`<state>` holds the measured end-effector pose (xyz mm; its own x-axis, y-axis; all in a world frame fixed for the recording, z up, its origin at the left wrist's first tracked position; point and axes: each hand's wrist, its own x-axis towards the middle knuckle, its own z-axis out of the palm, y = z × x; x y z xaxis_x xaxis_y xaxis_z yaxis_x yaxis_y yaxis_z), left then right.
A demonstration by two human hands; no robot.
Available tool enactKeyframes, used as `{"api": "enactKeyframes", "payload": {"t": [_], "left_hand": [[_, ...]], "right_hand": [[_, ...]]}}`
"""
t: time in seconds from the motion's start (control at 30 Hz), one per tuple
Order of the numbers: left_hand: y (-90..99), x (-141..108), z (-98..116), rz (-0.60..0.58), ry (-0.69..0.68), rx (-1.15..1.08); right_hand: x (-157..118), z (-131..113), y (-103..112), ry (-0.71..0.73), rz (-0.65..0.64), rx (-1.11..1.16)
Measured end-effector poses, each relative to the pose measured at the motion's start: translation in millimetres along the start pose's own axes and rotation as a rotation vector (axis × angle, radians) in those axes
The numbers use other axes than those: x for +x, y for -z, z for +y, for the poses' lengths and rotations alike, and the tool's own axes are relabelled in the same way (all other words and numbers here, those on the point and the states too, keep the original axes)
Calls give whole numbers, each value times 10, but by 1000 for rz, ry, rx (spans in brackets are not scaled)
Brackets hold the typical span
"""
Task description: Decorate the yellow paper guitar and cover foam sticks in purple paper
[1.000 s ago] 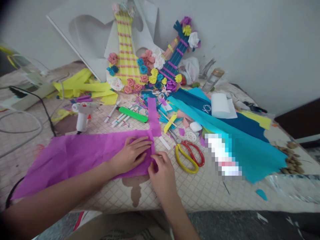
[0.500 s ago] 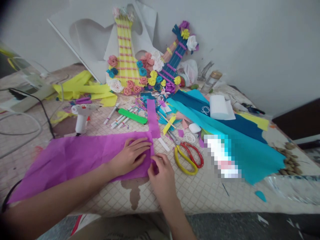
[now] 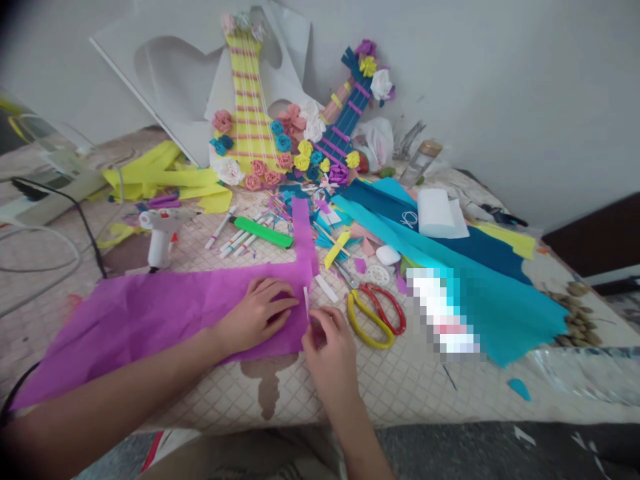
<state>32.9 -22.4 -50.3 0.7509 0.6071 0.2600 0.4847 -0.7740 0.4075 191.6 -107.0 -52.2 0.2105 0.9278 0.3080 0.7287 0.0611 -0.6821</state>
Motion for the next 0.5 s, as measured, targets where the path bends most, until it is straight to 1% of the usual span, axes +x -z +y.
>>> {"api": "enactKeyframes", "payload": {"t": [0.5], "left_hand": [[15,-1,31,26,-36,19]], "right_hand": [[14,-17,16,-16,-7,13]]}}
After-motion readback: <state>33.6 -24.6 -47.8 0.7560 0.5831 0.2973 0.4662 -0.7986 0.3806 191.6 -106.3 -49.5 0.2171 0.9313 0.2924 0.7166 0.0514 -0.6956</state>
